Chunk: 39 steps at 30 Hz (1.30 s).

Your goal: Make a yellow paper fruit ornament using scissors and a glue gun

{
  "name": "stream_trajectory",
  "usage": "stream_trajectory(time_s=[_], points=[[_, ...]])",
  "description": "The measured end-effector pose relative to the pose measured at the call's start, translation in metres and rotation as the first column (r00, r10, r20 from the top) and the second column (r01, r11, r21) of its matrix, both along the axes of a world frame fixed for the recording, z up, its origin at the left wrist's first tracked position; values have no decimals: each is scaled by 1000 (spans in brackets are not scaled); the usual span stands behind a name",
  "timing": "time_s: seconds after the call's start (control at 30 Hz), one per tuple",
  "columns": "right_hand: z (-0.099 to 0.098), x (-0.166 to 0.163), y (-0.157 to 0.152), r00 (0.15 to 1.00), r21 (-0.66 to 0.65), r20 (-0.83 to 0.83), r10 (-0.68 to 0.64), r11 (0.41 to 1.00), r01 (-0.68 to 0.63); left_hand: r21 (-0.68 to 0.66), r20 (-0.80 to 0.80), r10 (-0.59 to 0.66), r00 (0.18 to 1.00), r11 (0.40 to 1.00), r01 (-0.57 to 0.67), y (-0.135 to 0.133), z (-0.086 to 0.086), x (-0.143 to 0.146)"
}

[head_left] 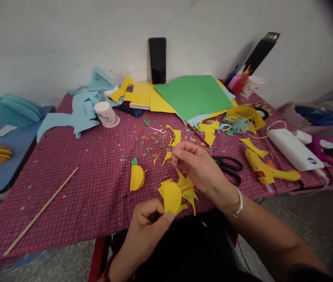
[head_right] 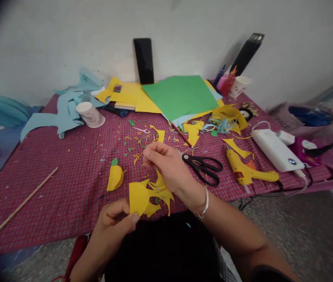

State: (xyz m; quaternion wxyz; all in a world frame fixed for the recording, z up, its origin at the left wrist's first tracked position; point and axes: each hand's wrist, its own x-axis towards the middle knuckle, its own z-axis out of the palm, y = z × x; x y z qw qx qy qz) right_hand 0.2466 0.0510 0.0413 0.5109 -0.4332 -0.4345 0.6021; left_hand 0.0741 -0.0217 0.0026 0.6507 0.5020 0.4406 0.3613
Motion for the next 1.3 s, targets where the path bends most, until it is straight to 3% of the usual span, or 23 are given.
stream_trajectory(time_s=[0.07,0.17,0.27,0.33,0.4,0.47,0.5,0.57,0.6,0.63,0.67,0.83,1.0,1.3], points=[[2,4,-5,985,115,170,11,993,-31,-55,58,81,995,995,-78,-1,-5,1],[-1,7,-20,888,266,456,58,943,-198,-119,132,180,975,979,-164,-1,-6,4],[-6,7,-30,821,376,568,58,869,-322,-145,174,184,968,976,-159,1,0,10],[-6,7,-30,810,374,581,80,857,-353,-136,162,156,974,981,-135,1,7,10],[-3,5,-25,799,329,595,89,880,-344,-53,72,119,990,992,-116,-1,13,4],[2,1,-16,773,270,630,77,911,-312,203,-134,119,984,975,-91,-5,17,-11],[3,-2,-12,753,240,653,76,923,-302,396,-255,146,956,918,-34,-7,17,-21],[5,-9,-2,716,199,692,90,930,-309,703,-462,333,822,702,111,-10,14,-44],[5,-14,3,701,188,705,104,926,-326,780,-493,420,762,601,173,-9,11,-56],[4,-19,7,692,183,713,116,921,-344,816,-494,475,729,542,200,-8,7,-66],[3,-24,11,686,179,716,127,917,-357,825,-497,500,709,526,206,-5,2,-76],[-1,-44,27,662,101,722,202,916,-389,816,-495,543,678,558,150,8,-16,-97],[-1,-52,35,631,-1,708,318,894,-449,867,-430,598,676,484,123,11,-26,-97],[-5,-54,42,604,-143,681,414,884,-444,868,-439,634,637,482,119,9,-35,-97]])
